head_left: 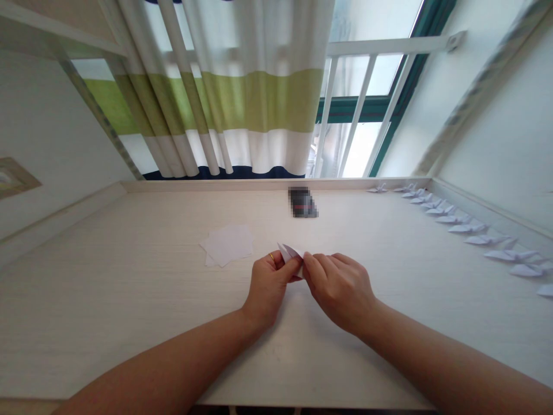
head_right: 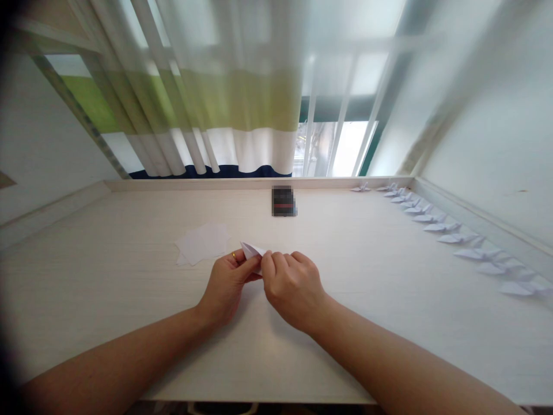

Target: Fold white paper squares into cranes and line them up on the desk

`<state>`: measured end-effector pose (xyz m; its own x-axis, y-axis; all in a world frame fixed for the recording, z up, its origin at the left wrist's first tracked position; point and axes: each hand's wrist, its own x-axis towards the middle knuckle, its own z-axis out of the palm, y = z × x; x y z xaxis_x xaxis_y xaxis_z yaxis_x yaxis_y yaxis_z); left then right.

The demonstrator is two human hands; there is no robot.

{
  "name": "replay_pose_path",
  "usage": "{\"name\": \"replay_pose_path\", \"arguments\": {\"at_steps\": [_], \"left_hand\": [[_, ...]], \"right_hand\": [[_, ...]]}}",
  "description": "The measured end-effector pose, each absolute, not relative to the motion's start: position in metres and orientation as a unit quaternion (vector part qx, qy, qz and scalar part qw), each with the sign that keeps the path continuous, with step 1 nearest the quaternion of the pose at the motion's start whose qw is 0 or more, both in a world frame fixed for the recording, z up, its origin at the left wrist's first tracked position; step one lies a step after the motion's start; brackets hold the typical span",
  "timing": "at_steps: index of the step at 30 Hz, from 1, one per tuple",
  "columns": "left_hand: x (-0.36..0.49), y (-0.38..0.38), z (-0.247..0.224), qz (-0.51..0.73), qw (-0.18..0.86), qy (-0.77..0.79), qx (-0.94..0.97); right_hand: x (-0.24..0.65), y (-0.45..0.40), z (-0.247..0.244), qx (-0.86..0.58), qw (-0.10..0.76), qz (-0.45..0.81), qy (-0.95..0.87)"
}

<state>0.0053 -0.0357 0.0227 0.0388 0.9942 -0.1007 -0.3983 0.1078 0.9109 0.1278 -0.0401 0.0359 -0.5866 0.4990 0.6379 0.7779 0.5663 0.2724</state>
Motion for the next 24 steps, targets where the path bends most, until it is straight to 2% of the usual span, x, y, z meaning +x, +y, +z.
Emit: {"name": "replay_pose_path", "arguments": {"at_steps": [13,17,24], "left_hand": [[0.0006,-0.0328,0.0216,0.575,0.647,0.363,0.344],[0.0016,-0.0313,0.0192,0.573,0.626,0.386,0.361],[-0.0014,-0.0291,0.0159,0.553,0.602,0.417,0.397]], "right_hand": [[0.1222,-0.0426,0.0343,-0.394,0.218,-0.252,-0.857],[0.1201,-0.0444,0.034,-0.387,0.197,-0.254,-0.864],[0.126,-0.0469,0.0386,-0.429,0.242,-0.097,-0.865]]}}
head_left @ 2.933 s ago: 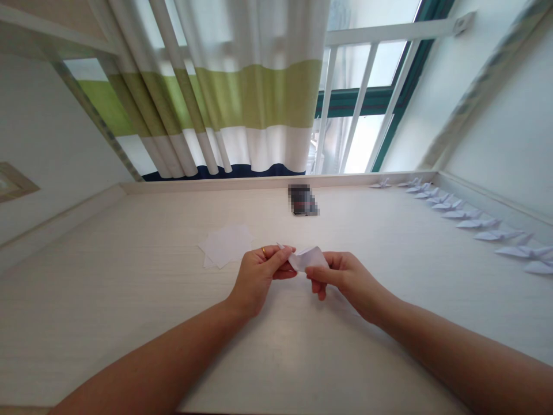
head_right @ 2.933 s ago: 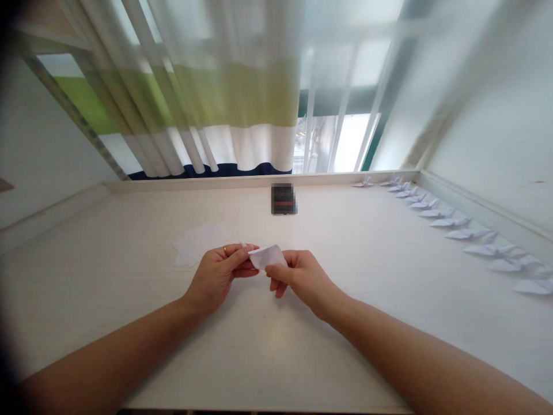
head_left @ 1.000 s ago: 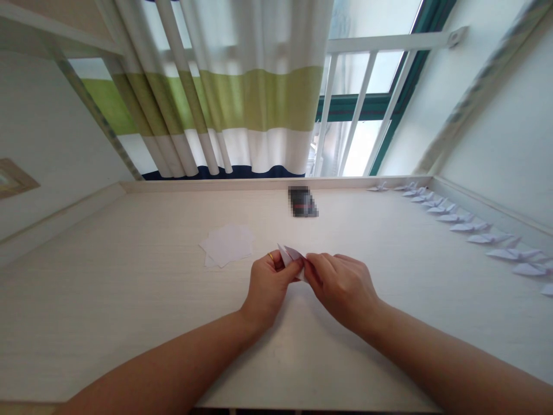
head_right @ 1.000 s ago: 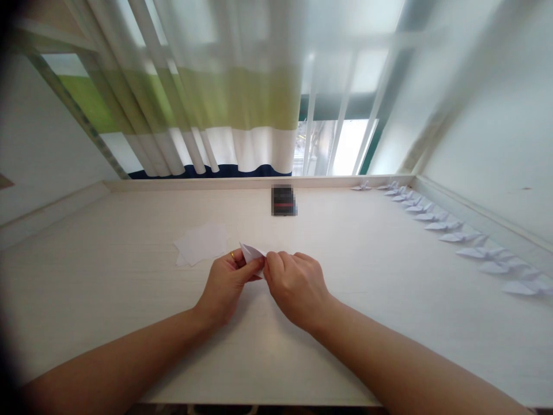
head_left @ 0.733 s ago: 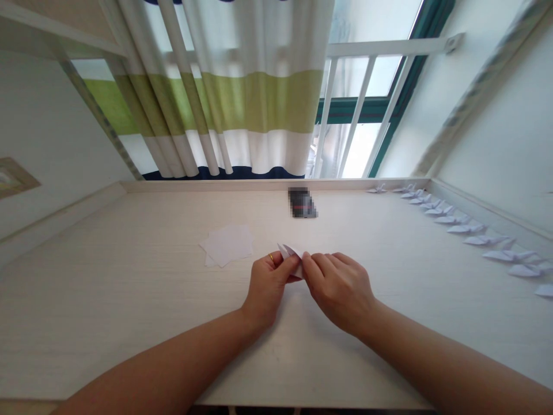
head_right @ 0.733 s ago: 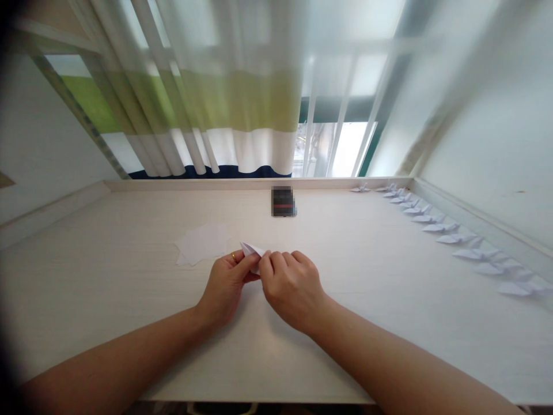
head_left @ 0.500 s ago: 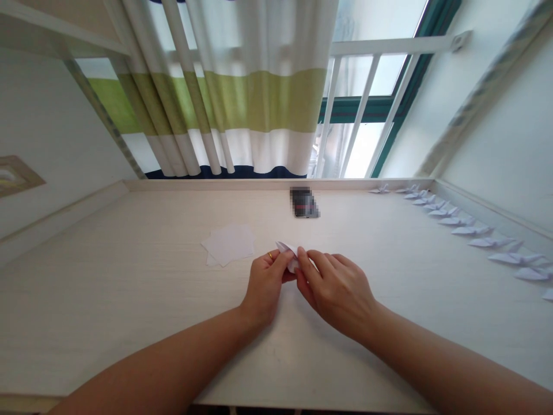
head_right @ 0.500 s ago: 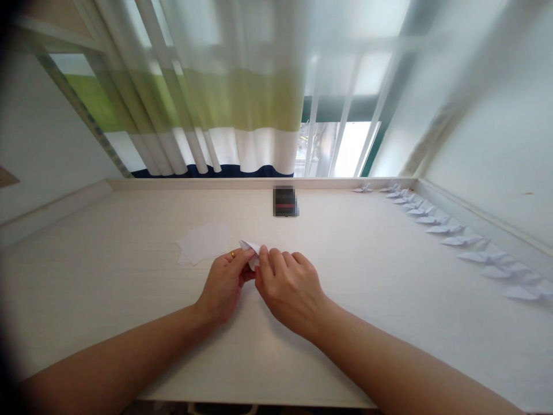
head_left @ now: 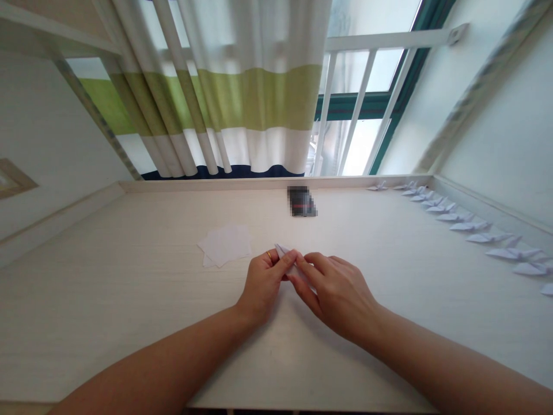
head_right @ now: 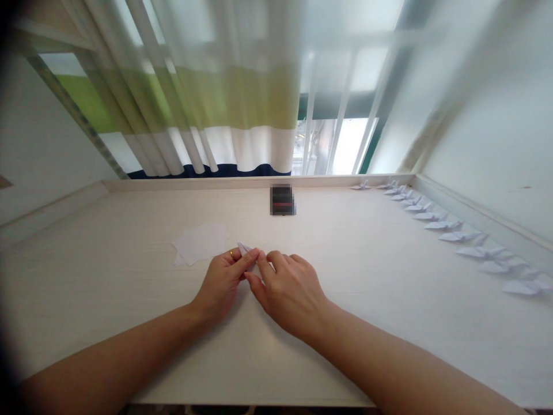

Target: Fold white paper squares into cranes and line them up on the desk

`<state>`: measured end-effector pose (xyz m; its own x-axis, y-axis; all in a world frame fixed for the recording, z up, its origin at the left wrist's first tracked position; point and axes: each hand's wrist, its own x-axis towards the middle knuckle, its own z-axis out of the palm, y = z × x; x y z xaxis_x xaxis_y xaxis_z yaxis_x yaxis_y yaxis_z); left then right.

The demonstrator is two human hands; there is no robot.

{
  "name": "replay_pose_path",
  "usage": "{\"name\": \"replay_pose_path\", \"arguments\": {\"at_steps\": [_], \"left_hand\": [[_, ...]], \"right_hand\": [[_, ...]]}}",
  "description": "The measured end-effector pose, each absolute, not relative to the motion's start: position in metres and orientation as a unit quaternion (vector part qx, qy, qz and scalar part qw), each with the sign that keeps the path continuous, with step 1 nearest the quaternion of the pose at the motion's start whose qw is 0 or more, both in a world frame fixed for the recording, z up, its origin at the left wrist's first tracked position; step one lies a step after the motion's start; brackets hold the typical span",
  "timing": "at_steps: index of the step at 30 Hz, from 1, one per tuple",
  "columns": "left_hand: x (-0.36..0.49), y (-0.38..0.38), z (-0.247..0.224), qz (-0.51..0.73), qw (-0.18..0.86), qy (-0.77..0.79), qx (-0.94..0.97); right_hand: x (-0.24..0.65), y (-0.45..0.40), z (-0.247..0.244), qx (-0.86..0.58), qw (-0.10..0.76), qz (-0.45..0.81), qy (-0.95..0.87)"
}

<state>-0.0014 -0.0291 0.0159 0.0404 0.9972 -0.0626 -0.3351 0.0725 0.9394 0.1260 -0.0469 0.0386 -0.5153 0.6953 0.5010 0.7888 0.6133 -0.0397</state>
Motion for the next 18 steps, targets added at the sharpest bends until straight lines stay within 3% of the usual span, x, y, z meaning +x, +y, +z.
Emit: {"name": "replay_pose_path", "arguments": {"at_steps": [11,18], "left_hand": [[-0.004,-0.031,0.019,0.533,0.612,0.421,0.406],[-0.003,-0.03,0.021,0.535,0.616,0.42,0.397]], "right_hand": [[0.131,-0.033,0.031,-0.52,0.334,0.371,-0.693],[0.129,-0.031,0.029,-0.486,0.366,0.478,-0.633]]}}
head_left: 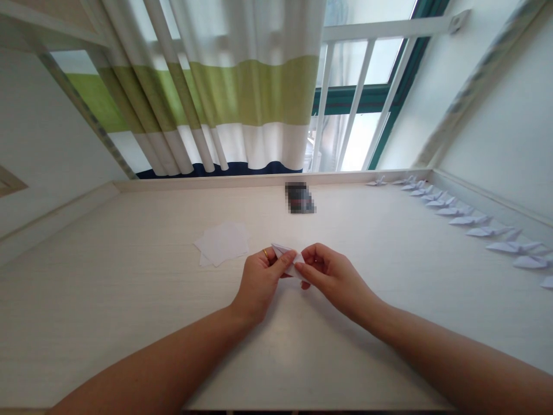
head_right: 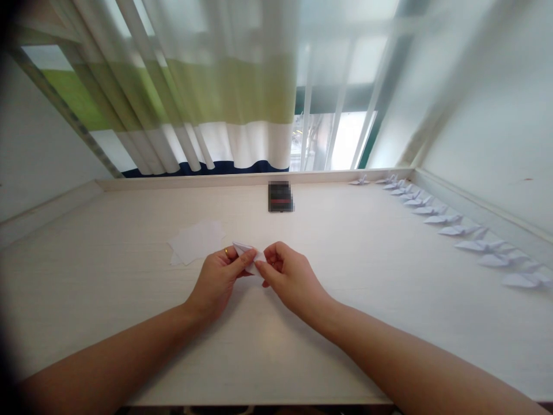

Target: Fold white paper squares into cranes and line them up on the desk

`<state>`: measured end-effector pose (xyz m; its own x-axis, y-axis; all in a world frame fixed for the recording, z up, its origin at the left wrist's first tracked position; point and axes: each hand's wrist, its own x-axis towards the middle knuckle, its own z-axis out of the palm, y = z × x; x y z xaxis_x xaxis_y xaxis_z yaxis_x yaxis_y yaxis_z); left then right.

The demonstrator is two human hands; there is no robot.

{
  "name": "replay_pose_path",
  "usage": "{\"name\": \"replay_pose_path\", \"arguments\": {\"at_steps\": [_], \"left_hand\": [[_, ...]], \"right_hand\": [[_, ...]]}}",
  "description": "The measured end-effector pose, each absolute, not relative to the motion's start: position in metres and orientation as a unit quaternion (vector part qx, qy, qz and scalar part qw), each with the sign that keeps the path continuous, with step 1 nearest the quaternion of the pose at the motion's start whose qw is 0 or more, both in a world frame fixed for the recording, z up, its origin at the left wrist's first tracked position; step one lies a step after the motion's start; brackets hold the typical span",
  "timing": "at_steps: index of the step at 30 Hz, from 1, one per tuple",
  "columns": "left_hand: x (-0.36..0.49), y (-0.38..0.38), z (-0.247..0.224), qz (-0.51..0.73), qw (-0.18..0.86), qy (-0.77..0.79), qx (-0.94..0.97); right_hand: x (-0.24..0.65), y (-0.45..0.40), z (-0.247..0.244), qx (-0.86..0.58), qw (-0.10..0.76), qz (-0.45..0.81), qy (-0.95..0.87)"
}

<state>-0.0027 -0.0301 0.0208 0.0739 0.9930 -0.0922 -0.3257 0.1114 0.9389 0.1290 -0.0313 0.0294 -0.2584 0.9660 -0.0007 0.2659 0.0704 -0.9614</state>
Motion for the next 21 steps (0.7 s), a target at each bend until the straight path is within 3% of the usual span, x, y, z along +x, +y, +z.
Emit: {"name": "replay_pose_path", "arguments": {"at_steps": [11,21], "left_hand": [[-0.005,-0.0299,0.0202,0.533,0.604,0.444,0.394],[-0.0057,-0.0343,0.0242,0.574,0.608,0.418,0.356]], "right_hand": [[0.1292,-0.0288,0.0259,-0.464,0.391,0.491,-0.624],[0.1312,-0.0348,0.0286,-0.467,0.422,0.359,-0.689]]}}
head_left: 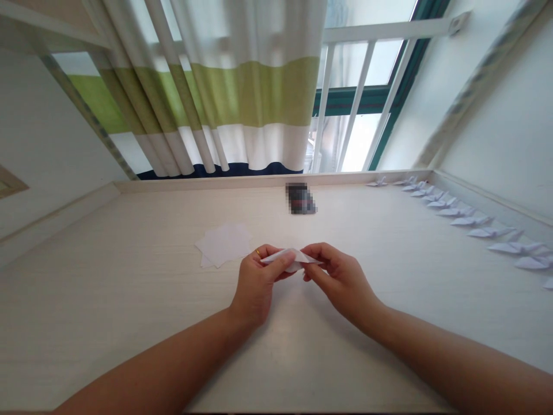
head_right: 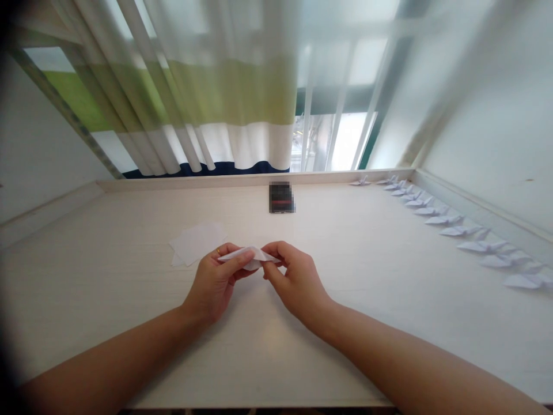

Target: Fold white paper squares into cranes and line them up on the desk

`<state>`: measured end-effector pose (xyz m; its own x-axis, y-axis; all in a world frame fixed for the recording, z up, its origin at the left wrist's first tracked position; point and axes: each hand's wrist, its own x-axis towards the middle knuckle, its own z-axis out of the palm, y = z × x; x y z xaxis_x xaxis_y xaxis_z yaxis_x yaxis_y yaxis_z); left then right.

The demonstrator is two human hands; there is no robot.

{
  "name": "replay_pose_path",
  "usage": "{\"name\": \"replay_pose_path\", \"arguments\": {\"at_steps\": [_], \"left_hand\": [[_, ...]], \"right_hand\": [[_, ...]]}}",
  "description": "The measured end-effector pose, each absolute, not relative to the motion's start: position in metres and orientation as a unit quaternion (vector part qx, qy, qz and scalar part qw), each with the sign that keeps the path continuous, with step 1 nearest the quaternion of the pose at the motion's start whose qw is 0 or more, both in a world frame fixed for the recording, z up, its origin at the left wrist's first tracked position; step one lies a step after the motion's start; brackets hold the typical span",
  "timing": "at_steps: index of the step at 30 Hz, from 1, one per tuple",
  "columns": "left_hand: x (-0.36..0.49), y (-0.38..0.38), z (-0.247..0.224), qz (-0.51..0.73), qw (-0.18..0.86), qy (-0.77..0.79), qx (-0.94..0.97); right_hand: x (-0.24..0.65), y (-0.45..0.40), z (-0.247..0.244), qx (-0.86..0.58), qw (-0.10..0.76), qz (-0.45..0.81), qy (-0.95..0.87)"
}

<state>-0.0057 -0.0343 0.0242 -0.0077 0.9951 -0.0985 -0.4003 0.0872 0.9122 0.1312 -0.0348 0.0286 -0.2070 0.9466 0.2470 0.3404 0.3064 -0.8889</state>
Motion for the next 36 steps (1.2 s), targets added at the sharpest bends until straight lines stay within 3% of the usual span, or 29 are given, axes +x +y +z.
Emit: {"name": "replay_pose_path", "arguments": {"at_steps": [17,26,36], "left_hand": [[-0.006,-0.034,0.026,0.56,0.609,0.43,0.361],[-0.007,-0.034,0.028,0.566,0.611,0.424,0.355],[-0.009,-0.035,0.027,0.562,0.586,0.438,0.386]], "right_hand": [[0.14,-0.038,0.043,-0.476,0.446,0.291,-0.7],[0.141,-0.034,0.038,-0.429,0.482,0.454,-0.615],[0.14,-0.034,0.044,-0.406,0.458,0.508,-0.606]]}}
